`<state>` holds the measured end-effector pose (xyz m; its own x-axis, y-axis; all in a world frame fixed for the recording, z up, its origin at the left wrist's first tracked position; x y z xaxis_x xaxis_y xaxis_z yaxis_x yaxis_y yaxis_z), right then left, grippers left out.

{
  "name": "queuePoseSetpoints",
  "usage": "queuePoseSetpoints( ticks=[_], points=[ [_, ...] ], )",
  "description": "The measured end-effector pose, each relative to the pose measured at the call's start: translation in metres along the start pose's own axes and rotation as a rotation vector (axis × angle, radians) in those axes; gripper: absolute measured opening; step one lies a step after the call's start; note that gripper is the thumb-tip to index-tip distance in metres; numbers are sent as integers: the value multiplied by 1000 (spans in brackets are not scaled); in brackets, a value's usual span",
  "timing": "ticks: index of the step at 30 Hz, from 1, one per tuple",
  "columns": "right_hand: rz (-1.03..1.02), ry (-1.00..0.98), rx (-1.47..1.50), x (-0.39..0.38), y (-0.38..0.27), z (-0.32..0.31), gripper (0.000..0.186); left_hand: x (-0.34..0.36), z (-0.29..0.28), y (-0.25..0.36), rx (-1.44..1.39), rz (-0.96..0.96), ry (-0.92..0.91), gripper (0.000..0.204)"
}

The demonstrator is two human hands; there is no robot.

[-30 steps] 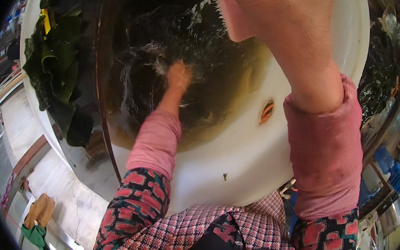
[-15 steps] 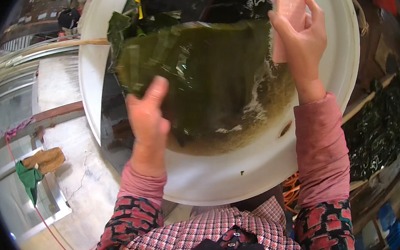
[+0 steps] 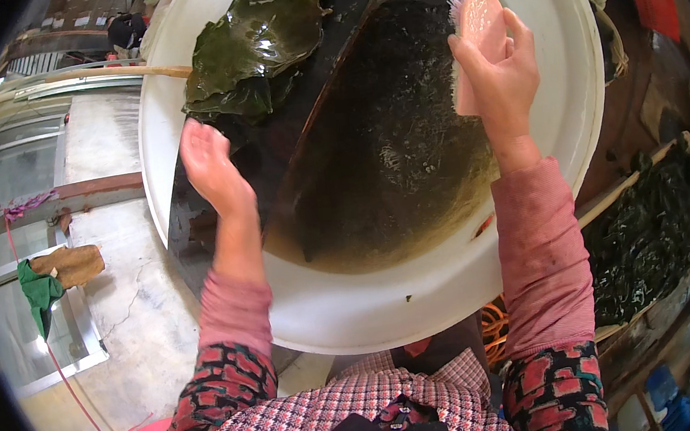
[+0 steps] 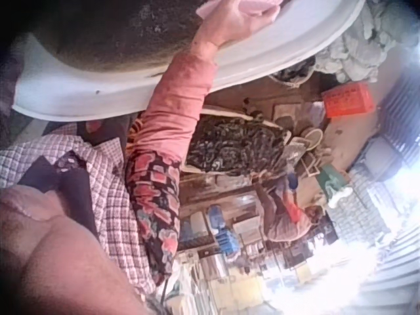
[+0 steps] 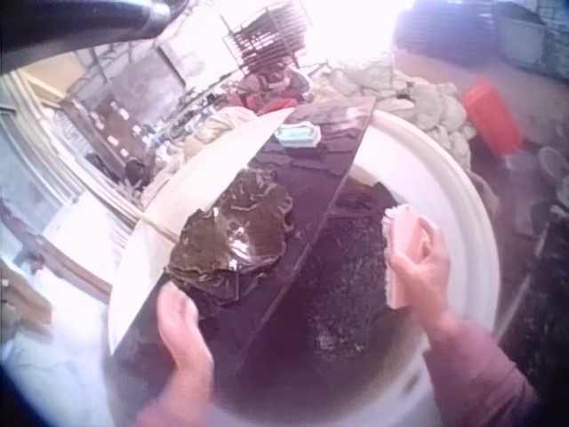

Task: The person scrubs large dark green seaweed sheets on a black board using a pink brush, repeatedly dipping them into a white basin of water and placing them into a nearby tray. The person handles each sheet one at a time, flipping and scrubbing both sides before moving to the next.

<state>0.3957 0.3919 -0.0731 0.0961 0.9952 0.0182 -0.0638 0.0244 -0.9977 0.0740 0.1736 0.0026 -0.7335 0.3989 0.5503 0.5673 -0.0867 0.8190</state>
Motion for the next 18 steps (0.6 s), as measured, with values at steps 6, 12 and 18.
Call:
queuePoseSetpoints(
  ticks=[6, 12, 18],
  points=[
    [112, -36, 125, 15, 2, -14, 57, -211, 17, -71, 361, -37, -1041, 57],
    [-64, -18, 168, 30, -10, -63, 59, -220, -90, -293, 1094, -624, -1056, 107],
    [-131, 6, 16, 9, -11, -97, 59, -298, -94, -350, 996, -790, -1447, 94]
  ],
)
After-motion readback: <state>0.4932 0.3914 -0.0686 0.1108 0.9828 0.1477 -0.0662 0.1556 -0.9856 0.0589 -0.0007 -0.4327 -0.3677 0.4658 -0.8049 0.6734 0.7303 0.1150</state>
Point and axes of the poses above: each hand's wrist, its own x-axis towards the middle knuckle, its own z-axis out of the palm, y = z × x, the point moved 6 cm from there along x, towards the middle knuckle, and after that the axes turned 9 degrees about z, right-handed, at the moved point
